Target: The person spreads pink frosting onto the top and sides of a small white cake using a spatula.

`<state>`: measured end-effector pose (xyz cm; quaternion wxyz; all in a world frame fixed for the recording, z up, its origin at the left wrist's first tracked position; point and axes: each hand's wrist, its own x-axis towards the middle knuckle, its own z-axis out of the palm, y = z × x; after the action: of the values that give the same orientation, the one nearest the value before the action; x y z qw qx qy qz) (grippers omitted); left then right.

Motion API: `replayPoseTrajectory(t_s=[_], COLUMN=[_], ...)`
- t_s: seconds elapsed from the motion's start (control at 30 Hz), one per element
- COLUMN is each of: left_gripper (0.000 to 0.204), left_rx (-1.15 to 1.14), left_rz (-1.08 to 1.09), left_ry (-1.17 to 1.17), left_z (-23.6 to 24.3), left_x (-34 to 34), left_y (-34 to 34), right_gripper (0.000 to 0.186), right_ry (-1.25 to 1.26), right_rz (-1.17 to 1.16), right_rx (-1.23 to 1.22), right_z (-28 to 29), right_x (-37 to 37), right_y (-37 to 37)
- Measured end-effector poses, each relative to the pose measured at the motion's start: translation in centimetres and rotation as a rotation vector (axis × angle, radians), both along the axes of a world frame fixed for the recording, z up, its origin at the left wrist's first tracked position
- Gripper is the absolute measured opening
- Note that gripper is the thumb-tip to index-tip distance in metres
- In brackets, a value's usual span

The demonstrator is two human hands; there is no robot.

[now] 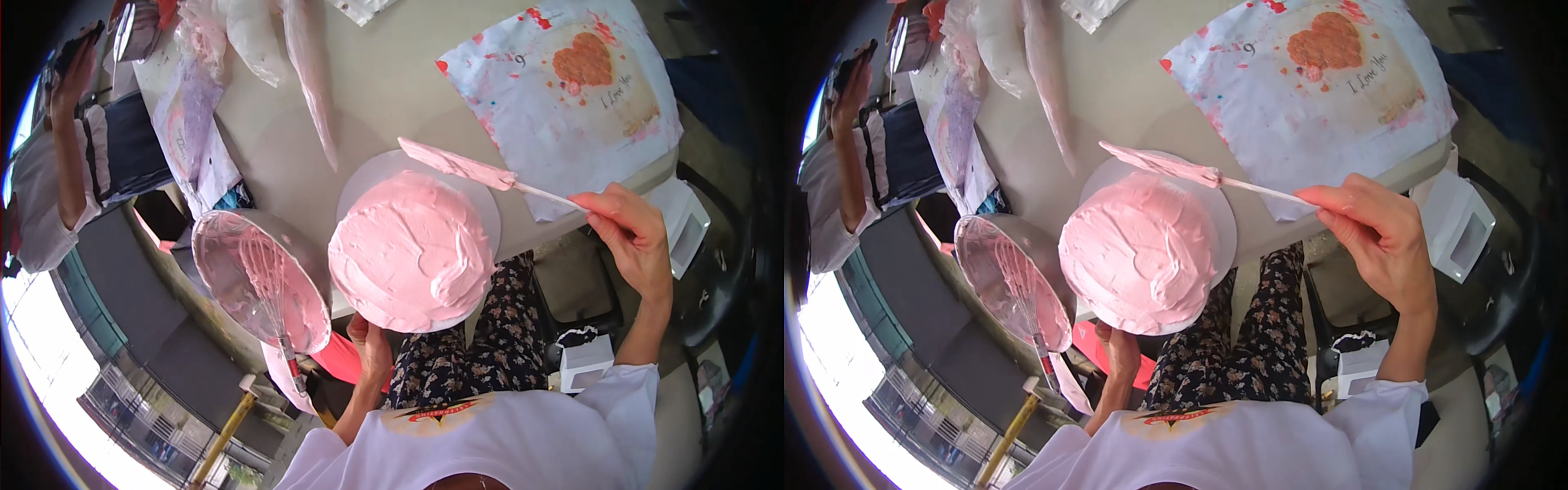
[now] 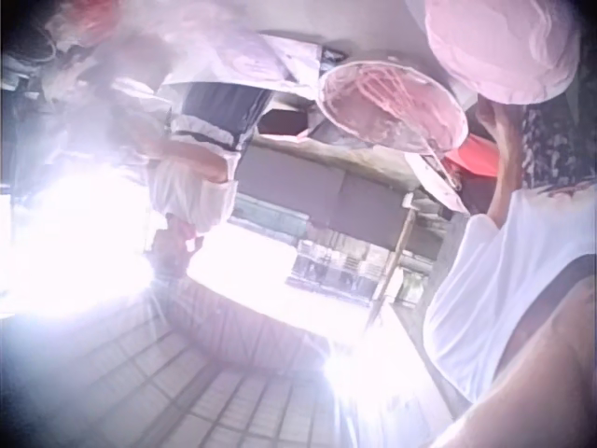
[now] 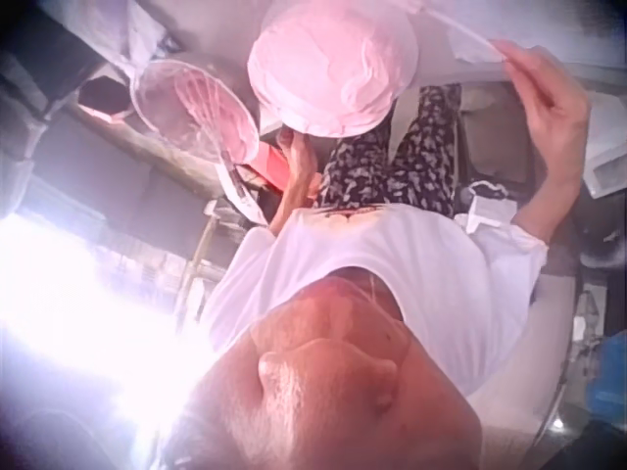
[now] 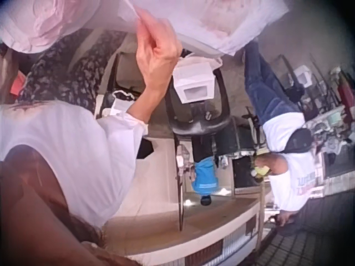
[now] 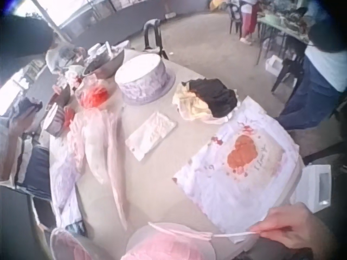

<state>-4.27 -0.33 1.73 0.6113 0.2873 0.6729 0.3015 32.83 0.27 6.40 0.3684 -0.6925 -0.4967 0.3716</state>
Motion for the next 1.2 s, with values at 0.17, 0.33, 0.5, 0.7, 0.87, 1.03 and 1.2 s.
replayPoseTrajectory(t_s=[0.17,0.33,0.5,0.7,0.87,1.03,1.2], left_gripper=[0.023,0.025,0.026,0.028,0.031,0.032,0.032], left_rx=[0.033,-0.074,-0.095,-0.059,-0.027,-0.013,0.009], left_rz=[0.092,0.222,0.242,0.237,0.177,0.183,0.179], left_ry=[0.010,0.020,0.111,0.119,0.054,0.120,0.041], left_z=[-0.1,-0.7,-3.5,-0.4,-2.8,-0.2,-0.2], left_x=[-0.1,-0.6,-4.8,-0.2,-3.5,1.3,1.0], left_y=[0.1,-0.9,-4.6,-1.2,-3.3,-0.3,-0.7], right_gripper=[0.020,0.024,0.028,0.026,0.025,0.026,0.028], right_ry=[0.059,0.052,-0.045,0.032,0.023,0.029,0.077], right_rz=[0.161,0.275,0.374,0.444,0.175,0.208,0.268], right_rx=[-0.021,-0.014,0.057,0.150,-0.009,-0.023,0.071], right_z=[-3.0,-3.9,-1.3,1.5,-2.0,-2.4,0.7], right_x=[0.7,1.4,2.1,3.5,1.8,1.4,1.6], right_y=[4.0,5.5,5.6,4.8,3.1,2.0,2.0])
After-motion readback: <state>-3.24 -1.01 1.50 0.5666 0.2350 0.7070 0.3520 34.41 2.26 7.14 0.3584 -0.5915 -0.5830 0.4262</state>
